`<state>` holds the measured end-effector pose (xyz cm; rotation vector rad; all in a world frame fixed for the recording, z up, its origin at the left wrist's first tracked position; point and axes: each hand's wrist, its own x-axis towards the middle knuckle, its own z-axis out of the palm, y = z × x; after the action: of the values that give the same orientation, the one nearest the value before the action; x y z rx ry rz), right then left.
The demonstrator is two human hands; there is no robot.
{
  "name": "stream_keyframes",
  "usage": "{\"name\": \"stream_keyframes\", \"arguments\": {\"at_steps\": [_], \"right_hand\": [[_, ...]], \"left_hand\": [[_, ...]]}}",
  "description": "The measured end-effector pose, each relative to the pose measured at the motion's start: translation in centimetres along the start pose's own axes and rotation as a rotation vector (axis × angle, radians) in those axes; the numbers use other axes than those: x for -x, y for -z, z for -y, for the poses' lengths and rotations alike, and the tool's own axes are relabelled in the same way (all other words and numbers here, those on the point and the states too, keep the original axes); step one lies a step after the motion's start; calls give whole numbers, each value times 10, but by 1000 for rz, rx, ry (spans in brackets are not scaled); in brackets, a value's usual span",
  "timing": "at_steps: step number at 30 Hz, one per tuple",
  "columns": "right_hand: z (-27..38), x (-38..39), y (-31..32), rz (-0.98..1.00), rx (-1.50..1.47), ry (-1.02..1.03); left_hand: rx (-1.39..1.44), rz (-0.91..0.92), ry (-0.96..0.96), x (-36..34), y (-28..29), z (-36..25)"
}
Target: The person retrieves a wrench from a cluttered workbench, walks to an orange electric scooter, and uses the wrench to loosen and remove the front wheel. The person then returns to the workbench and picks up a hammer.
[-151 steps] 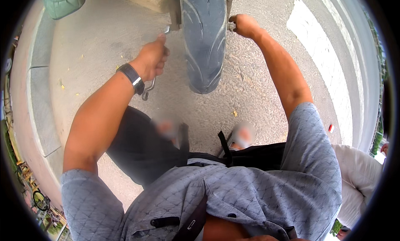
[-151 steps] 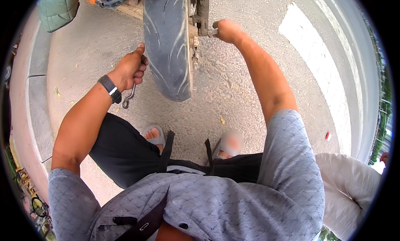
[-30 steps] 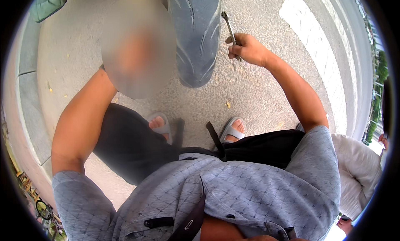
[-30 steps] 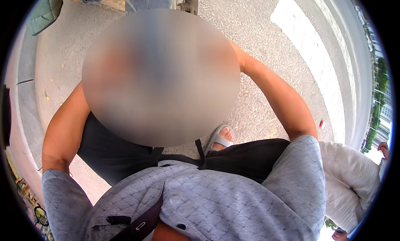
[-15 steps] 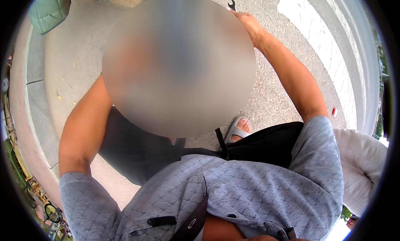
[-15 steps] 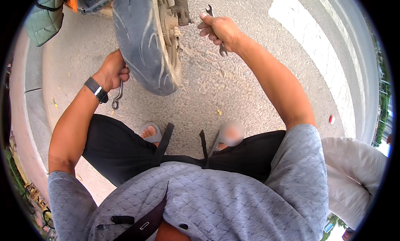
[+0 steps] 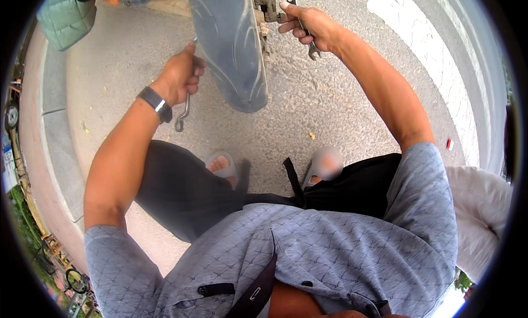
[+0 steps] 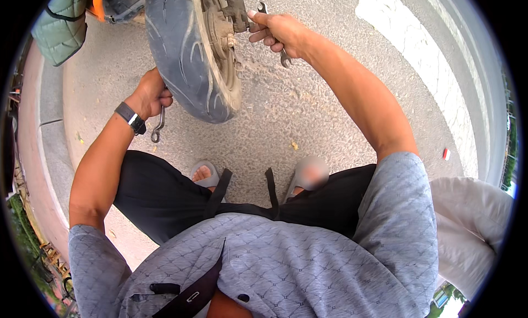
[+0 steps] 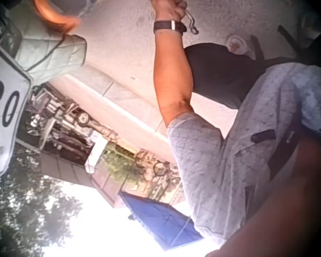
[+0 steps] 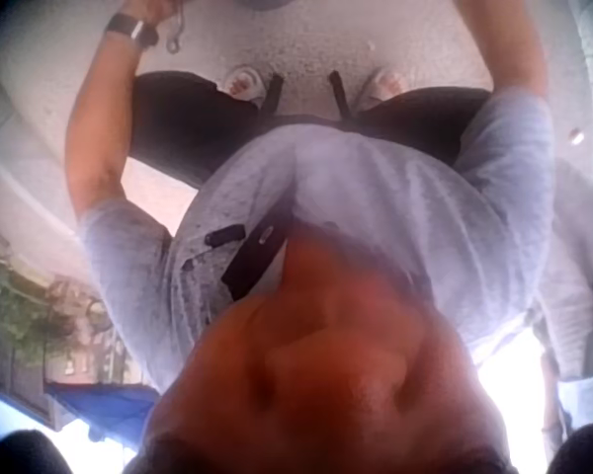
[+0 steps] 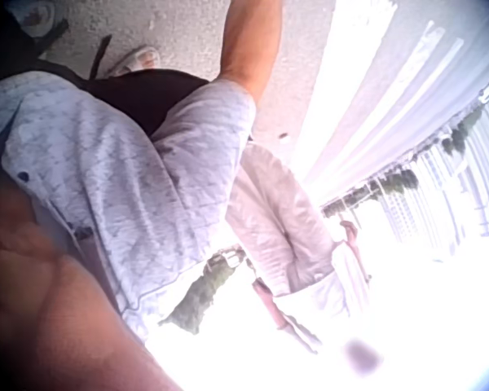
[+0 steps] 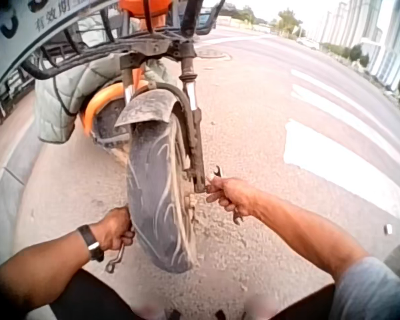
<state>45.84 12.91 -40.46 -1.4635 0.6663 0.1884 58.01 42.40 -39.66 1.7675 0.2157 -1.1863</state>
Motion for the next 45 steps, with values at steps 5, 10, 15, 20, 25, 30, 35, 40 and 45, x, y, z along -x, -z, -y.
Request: {"name": "stream_keyframes", "arguments": {"at_steps": [5, 10, 15, 20, 25, 30, 35, 40, 45], "right_hand": [[-10, -9, 5, 109, -58, 84], [0, -3, -4, 94, -81, 37], [-11, -11, 10, 193, -30, 113], [1, 1, -3, 98, -127, 48], [-11, -10, 11, 141, 8, 154], [4, -2, 2, 39, 75, 26], [-7, -12, 10, 29, 227, 261], [2, -5, -1, 2, 115, 56], [-8, -10, 12, 6, 227, 319]], "left_hand": [[21, 10, 12, 3, -5, -4], [10, -8, 1, 3, -2, -2], [16, -6, 1, 3, -5, -4], [15, -24, 7, 4, -4, -4], [17, -24, 5, 4, -7, -5], [12, -27, 9, 4, -4, -4], [18, -19, -1, 3, -6, -4], [6, -20, 3, 3, -1, -3], [8, 0, -1, 2, -4, -4]]}}
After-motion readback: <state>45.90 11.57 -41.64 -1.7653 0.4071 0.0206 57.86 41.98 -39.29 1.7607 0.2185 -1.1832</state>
